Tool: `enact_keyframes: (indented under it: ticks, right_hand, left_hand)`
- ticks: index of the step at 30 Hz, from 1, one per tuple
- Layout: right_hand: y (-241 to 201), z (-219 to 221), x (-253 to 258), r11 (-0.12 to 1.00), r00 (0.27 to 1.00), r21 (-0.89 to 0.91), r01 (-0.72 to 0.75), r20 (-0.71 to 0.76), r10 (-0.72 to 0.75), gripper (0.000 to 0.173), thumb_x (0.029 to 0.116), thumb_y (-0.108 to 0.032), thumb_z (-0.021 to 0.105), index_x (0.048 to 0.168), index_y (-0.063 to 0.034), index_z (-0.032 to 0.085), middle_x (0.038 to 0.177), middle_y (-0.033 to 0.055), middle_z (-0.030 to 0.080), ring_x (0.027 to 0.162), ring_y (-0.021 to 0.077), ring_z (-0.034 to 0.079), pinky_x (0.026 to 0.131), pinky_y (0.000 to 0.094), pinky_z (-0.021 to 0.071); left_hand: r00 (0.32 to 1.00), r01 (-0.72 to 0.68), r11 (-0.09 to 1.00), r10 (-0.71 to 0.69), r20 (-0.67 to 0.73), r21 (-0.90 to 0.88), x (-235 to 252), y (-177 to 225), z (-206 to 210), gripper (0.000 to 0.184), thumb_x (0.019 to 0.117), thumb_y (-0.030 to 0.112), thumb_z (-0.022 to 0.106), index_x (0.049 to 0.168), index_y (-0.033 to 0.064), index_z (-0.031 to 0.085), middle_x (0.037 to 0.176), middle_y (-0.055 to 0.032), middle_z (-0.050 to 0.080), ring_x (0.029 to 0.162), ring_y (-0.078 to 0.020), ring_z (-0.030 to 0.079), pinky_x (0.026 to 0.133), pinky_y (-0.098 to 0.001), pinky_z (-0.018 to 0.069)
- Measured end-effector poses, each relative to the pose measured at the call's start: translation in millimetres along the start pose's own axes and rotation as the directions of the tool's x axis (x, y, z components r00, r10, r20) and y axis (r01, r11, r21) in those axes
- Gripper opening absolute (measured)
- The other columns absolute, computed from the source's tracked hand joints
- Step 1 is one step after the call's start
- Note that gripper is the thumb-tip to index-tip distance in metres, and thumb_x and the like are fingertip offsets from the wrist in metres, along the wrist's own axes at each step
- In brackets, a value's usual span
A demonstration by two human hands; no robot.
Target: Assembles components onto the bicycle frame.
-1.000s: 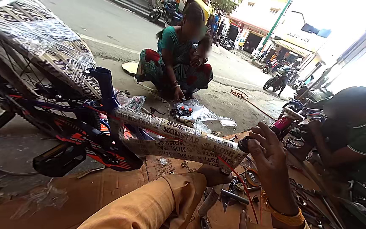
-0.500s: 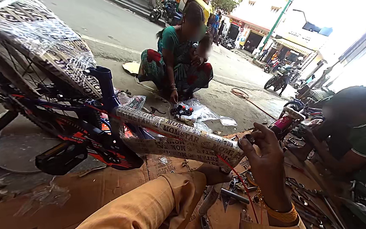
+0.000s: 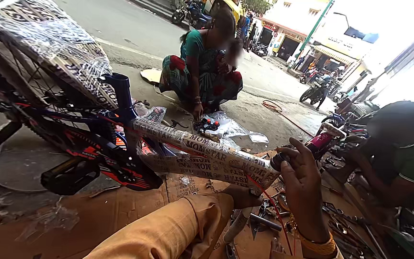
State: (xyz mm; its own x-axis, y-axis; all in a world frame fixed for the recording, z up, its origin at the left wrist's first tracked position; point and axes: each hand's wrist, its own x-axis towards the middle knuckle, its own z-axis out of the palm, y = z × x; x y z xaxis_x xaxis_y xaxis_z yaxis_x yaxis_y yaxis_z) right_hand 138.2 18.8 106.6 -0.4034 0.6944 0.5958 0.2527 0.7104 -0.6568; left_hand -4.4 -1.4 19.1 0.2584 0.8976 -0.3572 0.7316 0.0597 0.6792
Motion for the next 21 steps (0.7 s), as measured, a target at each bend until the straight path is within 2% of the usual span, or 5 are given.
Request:
enact_keyframes:
  ticks: [4, 10, 15, 18, 21]
  right_hand:
    - [5, 2, 1, 0.991, 0.998, -0.131, -0.009, -0.060, 0.001, 0.074, 0.0905, -0.045, 0.073, 0.151, -0.0140, 0.044, 0.122, 0.0051, 0.062, 0.111, 0.0172, 0.063, 0.092, 0.0375, 0.0572]
    - [5, 5, 1, 0.989, 0.985, -0.143, -0.026, -0.171, 0.001, 0.064, 0.0883, -0.033, 0.075, 0.144, -0.0130, 0.051, 0.100, 0.0004, 0.070, 0.090, 0.0105, 0.069, 0.077, 0.0325, 0.0602]
    - [1, 3, -2, 1.000, 0.999, 0.003, -0.013, -0.040, 0.014, 0.056, 0.0942, -0.015, 0.057, 0.149, -0.0106, 0.046, 0.127, 0.0045, 0.069, 0.110, 0.0158, 0.069, 0.087, 0.0357, 0.0610]
    - [3, 4, -1, 1.000, 0.999, 0.014, -0.028, -0.016, 0.028, 0.065, 0.0942, -0.026, 0.062, 0.153, -0.0114, 0.040, 0.141, 0.0062, 0.059, 0.124, 0.0181, 0.062, 0.099, 0.0382, 0.0569]
    - [5, 7, 1, 0.999, 0.992, -0.010, -0.033, -0.125, 0.032, 0.070, 0.0906, -0.032, 0.075, 0.150, -0.0111, 0.044, 0.116, 0.0053, 0.063, 0.105, 0.0167, 0.066, 0.088, 0.0353, 0.0601]
  left_hand:
    - [1.000, -0.012, 1.000, 0.012, -0.022, 0.017, 5, -3, 4, 0.065, 0.1060, 0.057, 0.041, 0.129, -0.0005, 0.062, 0.129, -0.0274, 0.064, 0.127, -0.0415, 0.059, 0.105, -0.0633, 0.0421]
    - [1.000, 0.018, 1.000, -0.018, 0.003, 0.026, 3, -1, 2, 0.067, 0.1058, 0.058, 0.040, 0.130, 0.0002, 0.062, 0.131, -0.0273, 0.063, 0.127, -0.0416, 0.058, 0.105, -0.0634, 0.0418]
    - [0.999, -0.007, 0.999, 0.009, -0.041, 0.035, 18, -12, 12, 0.063, 0.1044, 0.061, 0.041, 0.124, 0.0060, 0.065, 0.121, -0.0230, 0.068, 0.120, -0.0383, 0.063, 0.099, -0.0642, 0.0465]
    - [0.999, -0.026, 1.000, 0.026, -0.028, 0.012, 7, -4, 5, 0.062, 0.1059, 0.056, 0.042, 0.127, 0.0015, 0.063, 0.128, -0.0255, 0.064, 0.125, -0.0394, 0.059, 0.103, -0.0627, 0.0427]
    - [0.997, -0.039, 0.999, 0.040, -0.060, 0.017, 14, -11, 10, 0.060, 0.1048, 0.057, 0.043, 0.125, 0.0053, 0.065, 0.123, -0.0228, 0.067, 0.122, -0.0373, 0.062, 0.101, -0.0628, 0.0458]
